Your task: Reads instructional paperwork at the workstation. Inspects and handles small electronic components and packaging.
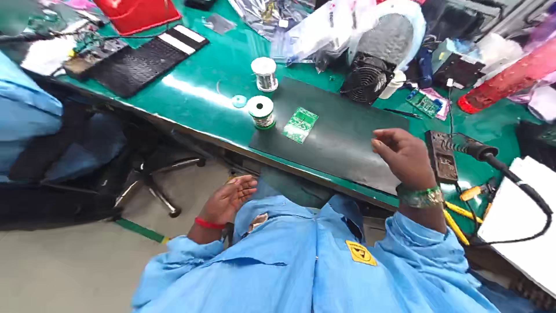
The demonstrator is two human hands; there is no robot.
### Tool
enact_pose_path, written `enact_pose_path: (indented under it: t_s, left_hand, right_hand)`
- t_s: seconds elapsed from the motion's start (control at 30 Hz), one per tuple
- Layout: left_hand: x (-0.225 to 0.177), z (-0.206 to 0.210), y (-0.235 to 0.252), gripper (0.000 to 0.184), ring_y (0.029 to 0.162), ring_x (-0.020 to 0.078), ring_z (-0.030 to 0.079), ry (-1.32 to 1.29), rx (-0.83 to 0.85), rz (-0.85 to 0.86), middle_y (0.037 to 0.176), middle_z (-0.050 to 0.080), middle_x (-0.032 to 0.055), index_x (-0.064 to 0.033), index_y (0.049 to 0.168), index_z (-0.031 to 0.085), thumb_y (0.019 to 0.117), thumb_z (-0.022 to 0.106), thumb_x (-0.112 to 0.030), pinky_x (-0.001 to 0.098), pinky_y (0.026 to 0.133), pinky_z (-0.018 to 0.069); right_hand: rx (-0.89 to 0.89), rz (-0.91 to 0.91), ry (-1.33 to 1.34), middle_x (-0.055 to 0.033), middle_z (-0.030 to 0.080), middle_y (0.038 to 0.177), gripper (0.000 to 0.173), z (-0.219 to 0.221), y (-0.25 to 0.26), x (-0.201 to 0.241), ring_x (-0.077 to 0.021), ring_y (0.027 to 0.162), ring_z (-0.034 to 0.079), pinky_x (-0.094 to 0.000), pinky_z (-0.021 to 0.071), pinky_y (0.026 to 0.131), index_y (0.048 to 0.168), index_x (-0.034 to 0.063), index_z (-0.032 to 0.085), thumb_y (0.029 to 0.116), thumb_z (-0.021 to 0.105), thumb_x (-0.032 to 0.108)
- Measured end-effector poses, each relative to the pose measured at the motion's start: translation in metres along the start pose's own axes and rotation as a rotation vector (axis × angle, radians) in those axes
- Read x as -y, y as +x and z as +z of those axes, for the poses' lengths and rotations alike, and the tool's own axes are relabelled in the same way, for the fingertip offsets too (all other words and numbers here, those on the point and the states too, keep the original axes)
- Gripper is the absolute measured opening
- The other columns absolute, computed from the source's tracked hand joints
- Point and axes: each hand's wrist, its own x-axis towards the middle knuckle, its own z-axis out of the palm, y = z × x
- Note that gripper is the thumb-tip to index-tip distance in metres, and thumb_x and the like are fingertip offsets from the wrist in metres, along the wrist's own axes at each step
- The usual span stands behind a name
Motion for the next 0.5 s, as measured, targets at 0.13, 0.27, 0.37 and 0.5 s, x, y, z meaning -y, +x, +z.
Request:
enact_pose_path:
  t_s: [0.13,0.27,0.37,0.5]
  left_hand:
    - [-0.016,0.012,0.007,0.033,0.104,0.0153,0.072,0.068,0.297,0.219,0.116,0.075,0.0007,-0.0196,0.124,0.068,0.0984,0.061,-0.038,0.0316,0.093,0.0585]
    - [-0.032,0.035,0.032,0.038,0.108,0.0136,0.071,0.094,0.619,0.274,0.121,0.074,-0.0010,-0.0247,0.131,0.069,0.0987,0.062,-0.044,0.0308,0.095,0.0583]
    - [-0.042,0.054,0.058,0.039,0.111,0.0131,0.070,0.093,0.753,0.249,0.124,0.073,-0.0009,-0.0236,0.135,0.066,0.1013,0.060,-0.042,0.0299,0.096,0.0577]
    - [-0.045,0.072,0.078,0.040,0.111,0.0139,0.071,0.096,0.770,0.225,0.124,0.073,-0.0003,-0.0246,0.137,0.065,0.1012,0.059,-0.043,0.0297,0.096,0.0581]
  right_hand:
    - [-0.108,0.242,-0.148,-0.0229,0.069,0.119,0.037,-0.029,0.059,-0.035,-0.0345,0.108,0.068,-0.0551,0.0518,0.098,0.129,-0.0025,0.064,0.1019,0.060,0.022]
    - [-0.379,0.509,-0.151,-0.0251,0.062,0.135,0.041,-0.060,0.113,-0.092,-0.0369,0.127,0.059,-0.0540,0.0442,0.108,0.139,-0.0027,0.057,0.1044,0.048,0.018]
    - [-0.423,0.667,-0.191,-0.0303,0.057,0.138,0.045,-0.066,0.141,-0.131,-0.0439,0.133,0.053,-0.0603,0.0398,0.110,0.139,-0.0045,0.056,0.1024,0.054,0.021]
    - [-0.465,0.832,-0.321,-0.0364,0.039,0.153,0.065,-0.073,0.171,-0.160,-0.0530,0.144,0.035,-0.0654,0.0326,0.114,0.147,-0.0061,0.048,0.0982,0.061,0.036]
